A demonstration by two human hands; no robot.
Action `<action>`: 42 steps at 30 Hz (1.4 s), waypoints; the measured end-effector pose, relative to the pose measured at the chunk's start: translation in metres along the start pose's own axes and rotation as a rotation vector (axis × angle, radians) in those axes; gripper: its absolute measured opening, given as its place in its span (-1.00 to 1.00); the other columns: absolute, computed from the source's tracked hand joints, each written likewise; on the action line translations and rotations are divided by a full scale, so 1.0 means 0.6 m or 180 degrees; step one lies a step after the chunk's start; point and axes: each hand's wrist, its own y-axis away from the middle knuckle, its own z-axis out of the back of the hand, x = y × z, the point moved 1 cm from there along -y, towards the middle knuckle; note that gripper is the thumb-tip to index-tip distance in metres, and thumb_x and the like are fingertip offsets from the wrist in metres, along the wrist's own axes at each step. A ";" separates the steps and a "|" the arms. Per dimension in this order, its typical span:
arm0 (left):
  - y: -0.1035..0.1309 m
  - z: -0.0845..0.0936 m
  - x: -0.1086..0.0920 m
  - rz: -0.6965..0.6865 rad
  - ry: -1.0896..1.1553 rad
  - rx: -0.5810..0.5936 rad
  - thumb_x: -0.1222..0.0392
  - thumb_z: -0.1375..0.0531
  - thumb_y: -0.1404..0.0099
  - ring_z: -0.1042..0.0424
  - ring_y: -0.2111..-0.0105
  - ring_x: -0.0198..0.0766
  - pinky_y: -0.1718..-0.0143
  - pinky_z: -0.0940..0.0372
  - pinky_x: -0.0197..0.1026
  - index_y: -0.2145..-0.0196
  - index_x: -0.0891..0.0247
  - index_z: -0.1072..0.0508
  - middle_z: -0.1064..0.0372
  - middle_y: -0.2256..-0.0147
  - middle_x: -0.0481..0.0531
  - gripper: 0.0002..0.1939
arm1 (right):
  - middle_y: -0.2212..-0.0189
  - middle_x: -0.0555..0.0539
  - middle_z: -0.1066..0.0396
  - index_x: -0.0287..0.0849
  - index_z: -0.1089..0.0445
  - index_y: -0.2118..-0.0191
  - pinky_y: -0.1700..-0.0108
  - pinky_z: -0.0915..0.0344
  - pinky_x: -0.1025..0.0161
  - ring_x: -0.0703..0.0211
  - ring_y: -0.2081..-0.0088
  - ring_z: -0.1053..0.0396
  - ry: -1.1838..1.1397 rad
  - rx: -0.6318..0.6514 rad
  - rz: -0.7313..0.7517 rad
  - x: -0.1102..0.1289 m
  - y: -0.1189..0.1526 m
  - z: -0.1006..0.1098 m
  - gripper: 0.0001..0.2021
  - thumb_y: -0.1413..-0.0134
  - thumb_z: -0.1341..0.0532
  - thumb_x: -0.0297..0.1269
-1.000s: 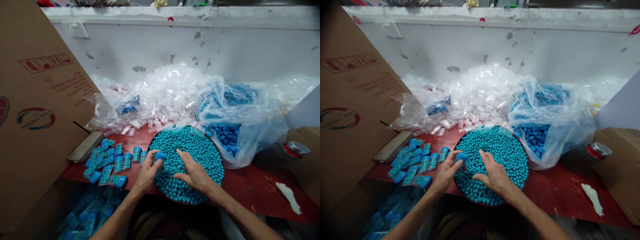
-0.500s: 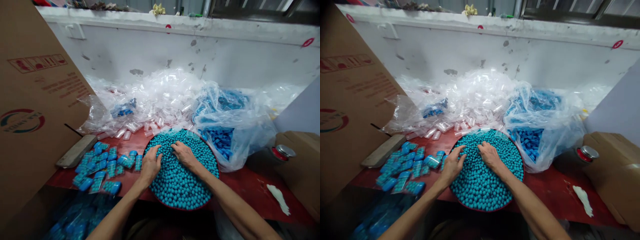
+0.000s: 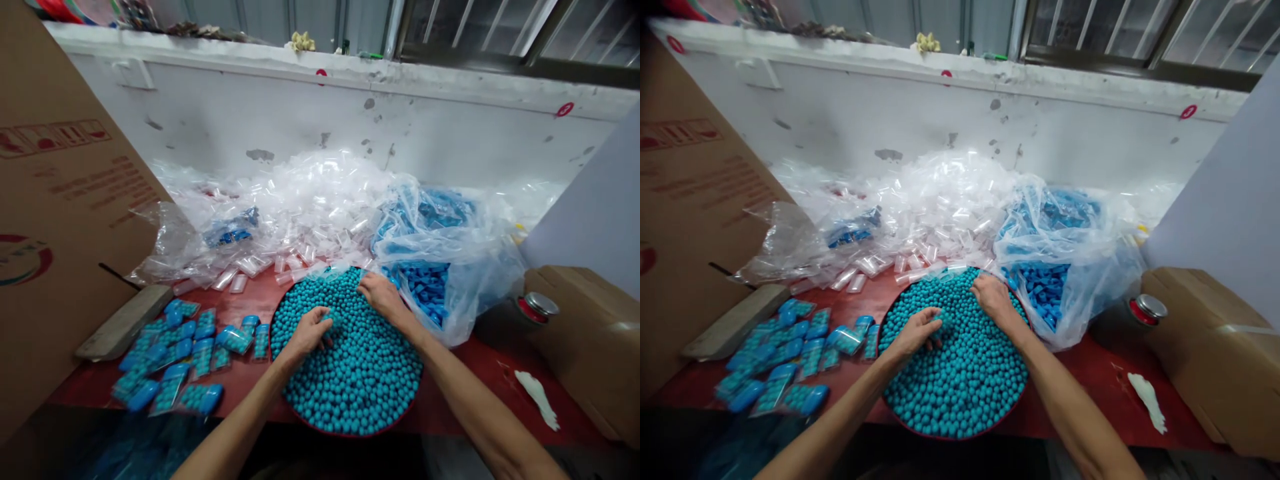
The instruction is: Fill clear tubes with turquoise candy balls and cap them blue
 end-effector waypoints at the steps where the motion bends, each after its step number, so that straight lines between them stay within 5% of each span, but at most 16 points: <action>1: 0.003 0.001 -0.001 0.0089 0.0098 0.0003 0.17 -0.06 -0.07 -0.30 0.69 -0.42 0.76 -0.05 -0.43 0.24 0.30 -0.19 -0.33 0.47 -0.06 -0.72 | 0.16 -0.17 -0.33 -0.20 -0.36 0.20 0.15 -0.11 0.22 0.07 0.13 -0.23 0.0115 -0.0072 -0.0050 -0.012 -0.009 0.004 -0.76 -0.11 0.00 -0.33; 3: 0.007 0.003 -0.004 0.0197 0.0267 0.0072 0.14 -0.07 -0.06 -0.32 0.69 -0.41 0.77 -0.03 -0.44 0.28 0.30 -0.18 -0.34 0.49 -0.06 -0.74 | 0.02 -0.19 -0.21 -0.14 -0.26 0.05 0.10 -0.07 0.14 0.00 0.03 -0.13 0.0317 -0.0124 -0.0114 -0.028 -0.024 0.001 -0.69 -0.10 0.03 -0.43; 7: 0.014 0.002 -0.012 0.0394 0.0663 0.0370 0.05 -0.08 -0.08 -0.35 0.67 -0.37 0.76 -0.04 -0.43 0.24 0.30 -0.19 -0.37 0.49 -0.01 -0.67 | 0.06 -0.19 -0.24 -0.12 -0.21 0.00 0.08 -0.07 0.11 0.01 0.05 -0.15 0.0476 -0.0078 -0.0109 -0.019 -0.024 -0.024 -0.65 -0.10 0.05 -0.46; 10: 0.015 -0.001 -0.012 0.0424 0.0781 0.0435 0.05 -0.12 -0.07 -0.35 0.66 -0.37 0.74 -0.05 -0.43 0.11 0.28 -0.15 -0.38 0.48 -0.01 -0.55 | 0.02 -0.17 -0.20 -0.14 -0.09 -0.09 0.06 -0.10 0.19 0.10 0.04 -0.16 0.0388 -0.0101 0.0038 -0.001 -0.008 -0.034 -0.60 -0.09 -0.01 -0.40; 14: 0.012 -0.008 -0.006 0.0358 0.0788 0.0396 0.08 -0.14 -0.04 -0.27 0.73 -0.45 0.79 0.04 -0.45 0.20 0.29 -0.19 -0.34 0.53 -0.07 -0.62 | 0.00 -0.11 -0.18 -0.18 -0.09 -0.08 0.03 -0.11 0.31 0.23 0.02 -0.16 -0.0211 -0.0418 0.0393 -0.022 0.012 -0.015 -0.59 -0.08 -0.04 -0.31; 21: 0.013 -0.007 -0.004 0.0213 0.0921 0.0553 0.06 -0.17 -0.05 -0.25 0.71 -0.49 0.78 0.07 -0.46 0.19 0.28 -0.20 -0.33 0.50 -0.08 -0.60 | 0.16 -0.15 -0.30 -0.19 -0.22 0.02 0.19 -0.18 0.31 0.15 0.16 -0.28 0.0430 -0.0282 -0.0827 -0.125 0.019 0.007 -0.68 -0.08 -0.03 -0.31; 28: 0.034 0.009 -0.009 0.0321 0.1437 0.0899 0.10 -0.21 -0.04 -0.39 0.54 -0.35 0.66 -0.10 -0.41 0.17 0.25 -0.20 -0.36 0.35 0.04 -0.58 | 0.18 -0.20 -0.29 -0.17 -0.20 0.03 0.16 -0.11 0.17 0.01 0.12 -0.24 0.0656 -0.0382 -0.1130 -0.108 0.029 -0.007 -0.69 -0.12 0.08 -0.37; 36: 0.039 0.006 -0.004 0.0169 0.1516 0.0851 0.12 -0.19 -0.06 -0.37 0.56 -0.38 0.69 -0.07 -0.44 0.16 0.25 -0.19 -0.35 0.37 0.03 -0.60 | 0.22 -0.22 -0.33 -0.26 -0.24 0.08 0.26 -0.19 0.25 0.05 0.20 -0.31 0.0600 -0.0271 -0.1470 -0.127 0.046 -0.008 -0.70 -0.06 0.02 -0.36; 39: 0.041 0.005 -0.005 0.0326 0.1417 0.0851 0.09 -0.15 -0.09 -0.30 0.67 -0.44 0.77 0.02 -0.45 0.21 0.28 -0.19 -0.33 0.45 -0.01 -0.65 | 0.15 -0.22 -0.31 -0.28 -0.22 0.05 0.16 -0.18 0.24 0.08 0.13 -0.27 0.0370 -0.0663 -0.1258 -0.103 0.058 -0.004 -0.69 -0.09 0.07 -0.38; 42: 0.040 0.005 -0.005 0.0457 0.1241 0.0798 0.07 -0.15 -0.08 -0.28 0.70 -0.47 0.79 0.04 -0.46 0.26 0.30 -0.21 -0.33 0.47 -0.03 -0.68 | 0.18 -0.15 -0.35 -0.23 -0.27 0.08 0.11 -0.18 0.26 0.14 0.14 -0.28 -0.0361 -0.0599 -0.0215 -0.045 0.076 -0.016 -0.71 -0.07 0.03 -0.40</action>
